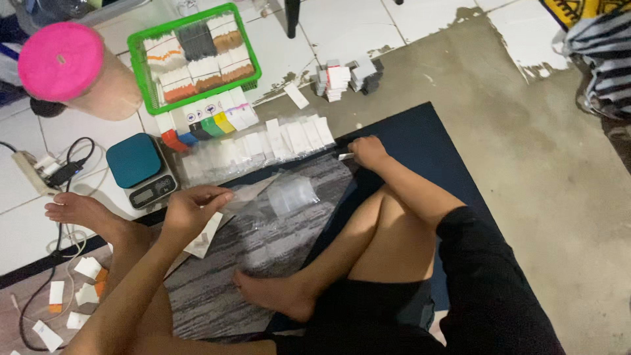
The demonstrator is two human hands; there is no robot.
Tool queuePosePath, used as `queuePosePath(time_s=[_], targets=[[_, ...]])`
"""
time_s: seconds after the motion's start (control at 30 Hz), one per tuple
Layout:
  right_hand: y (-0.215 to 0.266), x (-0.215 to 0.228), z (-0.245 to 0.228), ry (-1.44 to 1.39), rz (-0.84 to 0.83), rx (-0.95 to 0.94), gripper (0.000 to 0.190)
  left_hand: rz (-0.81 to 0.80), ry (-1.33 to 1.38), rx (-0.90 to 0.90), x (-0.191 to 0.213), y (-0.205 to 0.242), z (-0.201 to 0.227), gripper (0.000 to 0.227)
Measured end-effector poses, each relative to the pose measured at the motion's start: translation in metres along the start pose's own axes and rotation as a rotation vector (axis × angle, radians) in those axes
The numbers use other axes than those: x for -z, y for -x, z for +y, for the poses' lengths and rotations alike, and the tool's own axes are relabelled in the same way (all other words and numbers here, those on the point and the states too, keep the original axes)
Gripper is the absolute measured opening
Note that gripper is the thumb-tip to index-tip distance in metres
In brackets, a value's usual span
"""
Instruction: The person places small white items into clear plastic bags by hand.
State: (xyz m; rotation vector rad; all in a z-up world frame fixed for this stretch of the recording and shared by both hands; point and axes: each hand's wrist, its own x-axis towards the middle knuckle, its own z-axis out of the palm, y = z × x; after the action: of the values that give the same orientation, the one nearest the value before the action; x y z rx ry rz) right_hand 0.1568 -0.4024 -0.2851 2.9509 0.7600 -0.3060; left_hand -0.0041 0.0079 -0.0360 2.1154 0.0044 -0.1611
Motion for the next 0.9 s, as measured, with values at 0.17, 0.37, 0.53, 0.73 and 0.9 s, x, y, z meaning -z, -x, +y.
queuePosePath(time_s=[0.17,0.37,0.53,0.73,0.9], targets=[[-0.011,-0.033,0.016,0.059,0.085,-0.056,0.016,0.032,-0.012,-0.045,-0.002,0.007,0.018,0.018],[-0.013,-0.049,0.020,0.104,0.041,-0.133,0.020,-0.001,-0.079,-0.005,0.001,0.011,0.022,0.021],[-0.002,-0.032,0.020,0.057,-0.013,-0.236,0.019,-0.001,-0.085,-0.047,-0.002,0.007,0.014,0.017],[-0.006,-0.028,0.008,-0.051,-0.063,-0.233,0.021,0.010,-0.106,-0.021,-0.001,0.009,0.032,0.020],[-0.003,-0.017,0.001,0.026,-0.046,-0.198,0.016,0.002,-0.090,-0.029,-0.010,0.002,0.023,0.020]])
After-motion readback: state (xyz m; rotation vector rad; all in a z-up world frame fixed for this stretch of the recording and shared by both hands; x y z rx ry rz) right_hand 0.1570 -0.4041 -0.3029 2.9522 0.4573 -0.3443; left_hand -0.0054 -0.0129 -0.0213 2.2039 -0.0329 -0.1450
